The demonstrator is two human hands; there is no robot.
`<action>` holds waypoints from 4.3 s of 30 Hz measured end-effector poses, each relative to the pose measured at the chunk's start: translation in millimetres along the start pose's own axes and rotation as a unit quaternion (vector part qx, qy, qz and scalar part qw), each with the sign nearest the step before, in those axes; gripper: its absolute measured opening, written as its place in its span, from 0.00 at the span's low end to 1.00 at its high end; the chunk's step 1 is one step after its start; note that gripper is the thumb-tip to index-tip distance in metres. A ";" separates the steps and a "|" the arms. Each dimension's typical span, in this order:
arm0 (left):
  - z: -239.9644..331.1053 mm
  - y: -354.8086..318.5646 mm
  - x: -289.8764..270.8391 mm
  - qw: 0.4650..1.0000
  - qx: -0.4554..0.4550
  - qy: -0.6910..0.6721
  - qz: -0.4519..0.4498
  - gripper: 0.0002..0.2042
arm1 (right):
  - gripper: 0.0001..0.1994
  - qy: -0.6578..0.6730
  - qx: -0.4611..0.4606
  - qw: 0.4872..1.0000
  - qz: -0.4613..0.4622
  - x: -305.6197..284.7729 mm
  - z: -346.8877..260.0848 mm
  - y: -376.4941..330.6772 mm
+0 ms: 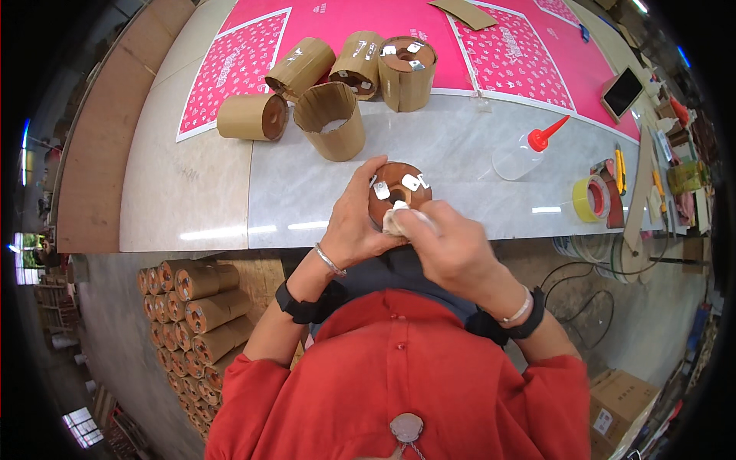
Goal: Applying adhesive and wrapping outer labels/packaging around cylindrical bamboo components in a manufacturing setting.
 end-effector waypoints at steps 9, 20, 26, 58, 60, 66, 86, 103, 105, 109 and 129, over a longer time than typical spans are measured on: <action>-6.5 0.1 -1.6 0.998 0.044 0.031 0.027 0.50 | 0.14 -0.011 -0.019 0.998 -0.055 0.7 -13.6 14.0; -35.6 -8.0 6.4 0.994 0.026 -0.096 0.046 0.50 | 0.16 -0.027 -0.086 0.994 -0.068 30.8 -27.1 41.1; -38.5 -9.7 7.1 0.994 -0.048 -0.093 0.035 0.48 | 0.14 -0.044 -0.042 0.994 -0.094 51.8 11.0 66.9; -33.7 -37.4 -11.3 0.984 0.026 0.089 0.152 0.39 | 0.14 -0.038 0.088 0.994 0.056 38.9 17.2 11.5; -27.0 -34.3 -9.2 0.985 0.017 0.084 0.151 0.38 | 0.13 -0.041 0.183 0.978 0.089 18.8 62.3 11.4; -37.3 -41.3 -8.5 0.969 0.091 0.152 0.172 0.38 | 0.13 -0.006 0.039 0.999 0.015 52.0 -34.1 9.3; -13.8 -41.0 8.2 0.987 0.067 0.123 0.079 0.45 | 0.09 -0.079 0.181 0.980 0.037 8.9 51.3 -4.4; -7.9 -31.2 15.2 0.967 0.165 0.154 0.116 0.40 | 0.09 -0.094 0.091 0.991 0.032 33.0 13.6 -0.7; -3.5 -33.4 14.2 0.963 0.172 0.167 0.124 0.41 | 0.10 -0.180 0.107 0.974 0.087 -2.6 55.0 2.3; -2.6 -34.5 21.3 0.957 0.196 0.185 0.109 0.43 | 0.10 -0.137 0.184 0.970 0.080 -3.5 65.3 -4.1; -8.9 -25.2 16.6 0.981 0.109 0.129 0.098 0.39 | 0.08 -0.151 0.144 0.978 0.025 11.4 64.1 6.9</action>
Point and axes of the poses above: each hand's wrist, its own y-axis towards the middle knuckle, its own x-axis out of the palm, z = x × y, the point moved 9 cm from there along y, towards the middle knuckle, and after that the axes turned 7 degrees about -y, right-handed, at the moved point
